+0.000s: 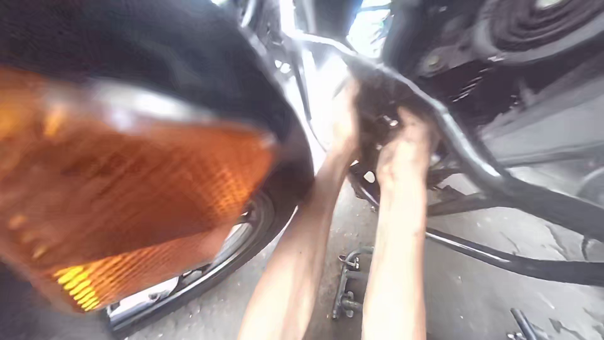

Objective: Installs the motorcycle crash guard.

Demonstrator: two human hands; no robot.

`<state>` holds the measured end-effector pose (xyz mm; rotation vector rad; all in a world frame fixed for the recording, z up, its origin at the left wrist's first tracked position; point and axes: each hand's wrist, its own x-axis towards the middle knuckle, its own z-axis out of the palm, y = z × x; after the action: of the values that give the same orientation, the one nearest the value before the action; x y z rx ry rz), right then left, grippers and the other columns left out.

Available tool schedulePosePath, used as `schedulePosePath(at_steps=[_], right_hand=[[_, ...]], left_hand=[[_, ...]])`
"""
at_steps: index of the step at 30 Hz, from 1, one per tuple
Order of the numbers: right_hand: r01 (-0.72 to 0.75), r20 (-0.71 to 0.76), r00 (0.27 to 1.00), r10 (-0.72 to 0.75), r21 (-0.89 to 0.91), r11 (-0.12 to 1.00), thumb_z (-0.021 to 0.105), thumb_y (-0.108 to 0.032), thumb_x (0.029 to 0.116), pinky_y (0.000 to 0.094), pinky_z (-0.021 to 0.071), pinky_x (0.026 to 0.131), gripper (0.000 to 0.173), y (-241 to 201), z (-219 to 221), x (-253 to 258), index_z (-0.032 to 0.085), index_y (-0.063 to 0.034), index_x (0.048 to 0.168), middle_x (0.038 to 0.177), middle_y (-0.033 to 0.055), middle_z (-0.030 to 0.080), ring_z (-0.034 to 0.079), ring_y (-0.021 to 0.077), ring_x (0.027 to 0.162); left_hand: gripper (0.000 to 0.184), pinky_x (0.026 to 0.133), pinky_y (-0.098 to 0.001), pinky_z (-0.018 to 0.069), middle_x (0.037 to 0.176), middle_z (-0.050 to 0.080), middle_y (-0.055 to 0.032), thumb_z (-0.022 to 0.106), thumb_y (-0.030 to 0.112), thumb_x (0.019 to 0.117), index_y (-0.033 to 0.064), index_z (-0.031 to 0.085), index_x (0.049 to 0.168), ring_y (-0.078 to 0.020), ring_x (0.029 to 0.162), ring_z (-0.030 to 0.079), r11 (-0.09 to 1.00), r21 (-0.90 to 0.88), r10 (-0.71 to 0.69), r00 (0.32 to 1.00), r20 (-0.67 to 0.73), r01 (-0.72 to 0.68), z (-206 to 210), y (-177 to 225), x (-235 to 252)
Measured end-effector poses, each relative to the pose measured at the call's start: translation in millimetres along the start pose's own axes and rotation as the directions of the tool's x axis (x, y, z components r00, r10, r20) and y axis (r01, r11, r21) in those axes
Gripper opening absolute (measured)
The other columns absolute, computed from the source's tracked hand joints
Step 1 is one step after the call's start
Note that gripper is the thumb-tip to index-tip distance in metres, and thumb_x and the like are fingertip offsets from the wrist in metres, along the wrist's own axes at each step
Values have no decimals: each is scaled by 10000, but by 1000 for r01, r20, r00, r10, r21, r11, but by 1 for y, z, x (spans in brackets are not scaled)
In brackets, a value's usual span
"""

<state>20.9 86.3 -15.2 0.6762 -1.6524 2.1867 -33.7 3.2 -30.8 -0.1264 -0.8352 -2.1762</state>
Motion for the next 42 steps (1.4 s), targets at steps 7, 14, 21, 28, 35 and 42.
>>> schedulePosePath(at_steps=[7,14,21,28,35,42], right_hand=[[-212,-152,967,205,-32,977,589,-152,1033,332,527,964,262,19,-6,-11,615,-2,1245,1153,112,655,615,143,1089],[-399,-174,910,376,-122,909,425,-156,1107,330,508,973,353,6,18,-5,561,84,1327,1276,211,616,605,205,1134],[-407,-131,913,387,-217,887,449,-219,1108,367,501,975,396,11,25,-1,560,92,1326,1257,238,623,613,246,1117],[-163,-217,963,162,10,987,681,-111,974,326,603,748,227,41,5,3,654,36,1146,992,143,674,680,170,871],[-14,-354,934,48,99,995,694,91,865,218,533,827,214,35,7,-19,636,78,1071,915,74,653,621,48,890],[-235,-275,931,240,52,971,675,91,908,251,527,725,124,29,4,-12,637,125,1021,829,135,626,590,110,745]], left_hand=[[320,609,-257,546,770,641,35,350,312,1106,158,608,995,-59,682,625,991,60,-120,991,-51,123,1,20,-33],[302,638,-281,557,757,612,-16,274,157,1107,59,544,1014,-99,682,627,985,145,-75,991,-107,90,14,30,-34],[384,586,-329,516,719,541,-62,262,248,1132,31,553,1004,-159,603,556,948,232,-180,969,-166,216,6,26,-26],[167,650,-362,514,852,575,-101,417,137,1054,45,556,1036,-180,761,579,969,203,-137,990,-45,143,-31,-5,-11],[276,646,-346,525,826,583,-39,332,222,1104,97,561,1016,-146,744,589,964,189,-163,976,-142,188,-4,16,-32],[461,660,-334,566,821,651,2,176,389,1118,157,563,1025,-120,761,657,981,33,-180,967,-181,189,6,20,-39]])
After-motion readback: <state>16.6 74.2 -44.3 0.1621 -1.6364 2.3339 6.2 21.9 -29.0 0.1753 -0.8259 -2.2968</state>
